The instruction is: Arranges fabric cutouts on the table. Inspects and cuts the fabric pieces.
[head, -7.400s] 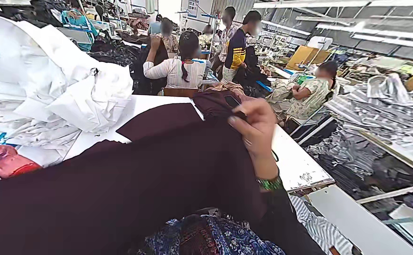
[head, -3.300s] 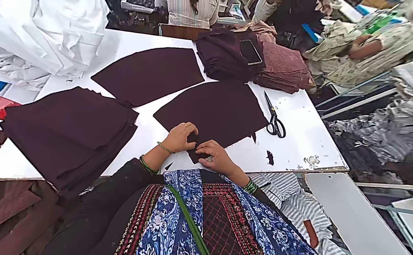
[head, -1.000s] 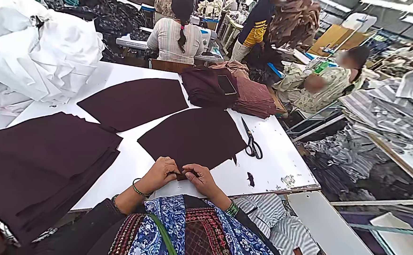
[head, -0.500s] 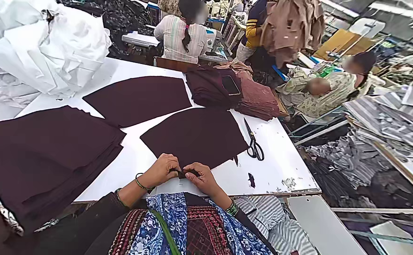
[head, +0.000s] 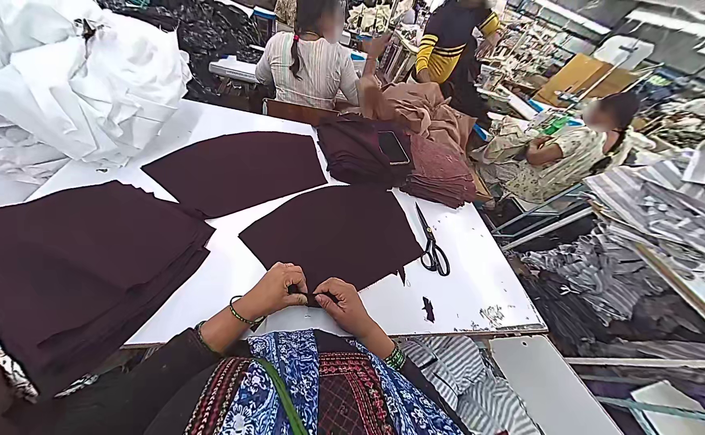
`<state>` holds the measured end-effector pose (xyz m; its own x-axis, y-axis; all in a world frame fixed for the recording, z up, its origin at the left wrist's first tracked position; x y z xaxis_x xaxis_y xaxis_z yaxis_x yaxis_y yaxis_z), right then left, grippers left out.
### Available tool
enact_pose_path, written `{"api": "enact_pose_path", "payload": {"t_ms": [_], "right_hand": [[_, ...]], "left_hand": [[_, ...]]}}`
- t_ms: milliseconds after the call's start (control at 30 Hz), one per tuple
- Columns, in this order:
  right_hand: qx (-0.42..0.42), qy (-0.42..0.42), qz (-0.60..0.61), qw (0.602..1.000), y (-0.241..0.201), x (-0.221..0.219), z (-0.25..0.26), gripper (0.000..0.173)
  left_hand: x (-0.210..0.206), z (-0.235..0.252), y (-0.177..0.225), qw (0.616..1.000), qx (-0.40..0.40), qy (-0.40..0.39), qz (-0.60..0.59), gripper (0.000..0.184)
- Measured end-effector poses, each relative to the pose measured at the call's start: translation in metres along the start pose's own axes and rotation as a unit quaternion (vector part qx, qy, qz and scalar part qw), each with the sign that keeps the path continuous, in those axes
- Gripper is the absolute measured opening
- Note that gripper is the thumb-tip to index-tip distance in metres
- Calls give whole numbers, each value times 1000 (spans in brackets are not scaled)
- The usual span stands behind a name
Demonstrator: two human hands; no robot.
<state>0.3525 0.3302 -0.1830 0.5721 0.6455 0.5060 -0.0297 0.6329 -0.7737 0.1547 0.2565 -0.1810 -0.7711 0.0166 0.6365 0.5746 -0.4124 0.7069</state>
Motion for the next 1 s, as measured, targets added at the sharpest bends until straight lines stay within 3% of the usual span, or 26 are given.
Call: {"api": "enact_pose_path", "payload": {"t_ms": [167,333,467,633,767,867,1000], "right_hand": [[-52,32,18,998,-6,1,2,23],[-85,53,-7,995,-7,-2,5,22],[-45,59,-47,996,-7,-4,2,25],[37,83,-118,989,-2,-10,0,25],[33,69,-126,989,-3,-8,0,27],[31,67,-127,989,-3,-7,2,32],[34,70,-128,989,-2,-8,3,34]], "left_hand": [[0,-1,-2,999,-30,24,-4,61],[-2,0,0,999,-15,38,0,35],[-4,1,1,999,-29,33,0,32],[29,12,8,992,-62,-94,52,27],[115,34,-1,986,86,-85,112,26],[180,42,-34,956,225,-47,185,23],[225,28,-93,907,372,-35,195,21]]}}
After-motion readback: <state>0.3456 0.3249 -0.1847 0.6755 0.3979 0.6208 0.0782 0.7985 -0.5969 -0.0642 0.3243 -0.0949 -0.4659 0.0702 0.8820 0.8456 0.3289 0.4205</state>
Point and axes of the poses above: each hand's wrist, its own z-axis towards the middle knuckle, its own x-axis out of the back of the hand, y = z × x, the point moved 2 cm from there along z, towards the middle knuckle, and after that the axes turned 5 degrees about -y, right-handed, at the moved point
